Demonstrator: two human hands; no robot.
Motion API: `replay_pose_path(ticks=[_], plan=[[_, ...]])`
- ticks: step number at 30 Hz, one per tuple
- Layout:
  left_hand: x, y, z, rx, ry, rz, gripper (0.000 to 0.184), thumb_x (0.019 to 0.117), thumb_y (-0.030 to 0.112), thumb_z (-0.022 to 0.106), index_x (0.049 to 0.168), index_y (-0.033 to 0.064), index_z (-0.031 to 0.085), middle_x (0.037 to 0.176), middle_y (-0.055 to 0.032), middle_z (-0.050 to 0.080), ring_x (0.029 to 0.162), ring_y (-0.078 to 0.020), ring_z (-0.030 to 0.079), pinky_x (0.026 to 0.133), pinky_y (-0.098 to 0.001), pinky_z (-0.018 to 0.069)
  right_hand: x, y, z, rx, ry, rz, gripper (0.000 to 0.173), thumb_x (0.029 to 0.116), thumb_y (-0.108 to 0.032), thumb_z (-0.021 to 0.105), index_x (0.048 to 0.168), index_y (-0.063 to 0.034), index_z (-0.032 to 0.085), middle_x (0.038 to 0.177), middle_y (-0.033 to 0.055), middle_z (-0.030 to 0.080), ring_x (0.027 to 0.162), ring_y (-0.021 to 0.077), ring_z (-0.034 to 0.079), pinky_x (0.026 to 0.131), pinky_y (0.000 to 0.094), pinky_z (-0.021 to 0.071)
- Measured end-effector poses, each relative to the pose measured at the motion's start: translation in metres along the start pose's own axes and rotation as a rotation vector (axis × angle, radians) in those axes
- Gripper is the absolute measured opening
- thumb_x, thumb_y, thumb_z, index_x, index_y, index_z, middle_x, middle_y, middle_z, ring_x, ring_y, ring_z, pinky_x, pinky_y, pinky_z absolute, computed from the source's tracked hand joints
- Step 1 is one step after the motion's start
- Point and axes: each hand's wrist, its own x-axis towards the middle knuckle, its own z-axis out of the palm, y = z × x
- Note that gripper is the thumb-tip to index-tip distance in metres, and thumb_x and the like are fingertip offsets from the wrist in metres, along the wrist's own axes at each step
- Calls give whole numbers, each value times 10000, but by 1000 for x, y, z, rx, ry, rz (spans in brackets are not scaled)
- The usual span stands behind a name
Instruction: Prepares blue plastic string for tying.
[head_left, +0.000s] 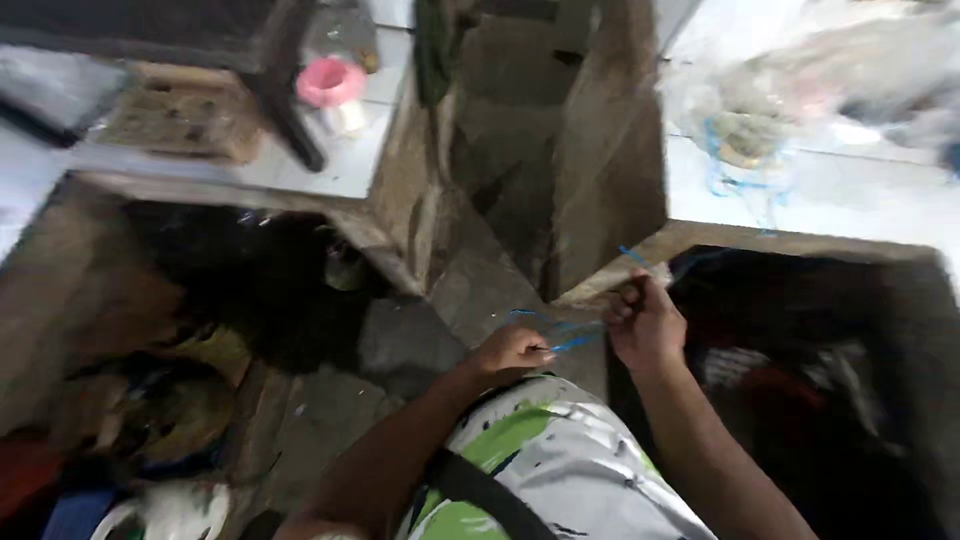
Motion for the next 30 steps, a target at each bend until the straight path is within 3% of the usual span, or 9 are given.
replay_pose_path(ticks=[1,3,11,13,16,18,21,26,30], plan=[[-1,-1,2,48,-47,-52,378,1040,306,578,1030,-41,729,924,-188,712,857,-269,684,821,-456,547,3,-4,-8,-19,43,-33,298,1117,-375,330,1113,-211,578,672,-83,498,506,49,450,489,222,442],[-7,0,4,64,-81,-123,371,1046,349,555,1065,26,738,992,-138,719,938,-236,688,884,-453,553,9,-10,-24,-32,88,-90,325,1121,-366,322,1158,-186,591,698,-57,495,500,61,425,466,223,420],[3,6,4,144,-229,-216,353,1028,362,558,1037,81,771,995,-78,728,940,-191,681,870,-450,545,14,-39,-56,21,237,-225,369,1127,-367,309,1261,-176,595,731,-40,496,490,66,411,442,213,384],[5,3,8,163,-131,-227,377,1026,396,549,1077,96,771,1055,-66,730,976,-171,687,895,-422,558,9,-44,-66,49,285,-230,343,1126,-363,322,1228,-181,594,734,-42,491,486,63,399,436,203,371],[12,12,5,246,187,-282,373,1039,305,571,1223,17,721,1197,-182,708,1071,-284,699,969,-497,555,0,-39,-80,12,313,-188,310,1115,-355,368,1193,-174,608,710,-50,452,483,60,374,429,206,349],[18,19,-1,294,394,-227,364,1048,298,567,1253,32,708,1211,-168,707,1093,-252,695,976,-464,562,-8,-25,-88,-58,273,-110,322,1108,-356,405,1248,-153,612,706,-44,458,486,64,378,439,222,363],[29,39,-1,241,521,-16,332,1037,266,582,1256,46,700,1210,-117,686,1021,-156,688,889,-355,598,-21,0,-84,-79,149,57,337,1109,-376,409,1228,-154,634,684,-40,454,485,61,375,442,213,358],[49,60,24,172,425,245,315,1001,210,640,1263,47,703,1211,-95,677,820,-87,652,689,-266,587,-32,15,-67,-26,-74,39,364,1117,-321,388,1324,-128,617,720,-23,482,538,70,415,494,224,391],[57,57,35,177,301,278,307,1004,231,638,1237,49,721,1193,-96,685,809,-71,651,711,-248,587,-36,8,-66,-49,-181,-58,338,1057,-236,558,1384,-154,582,830,5,566,594,68,461,554,229,427]])
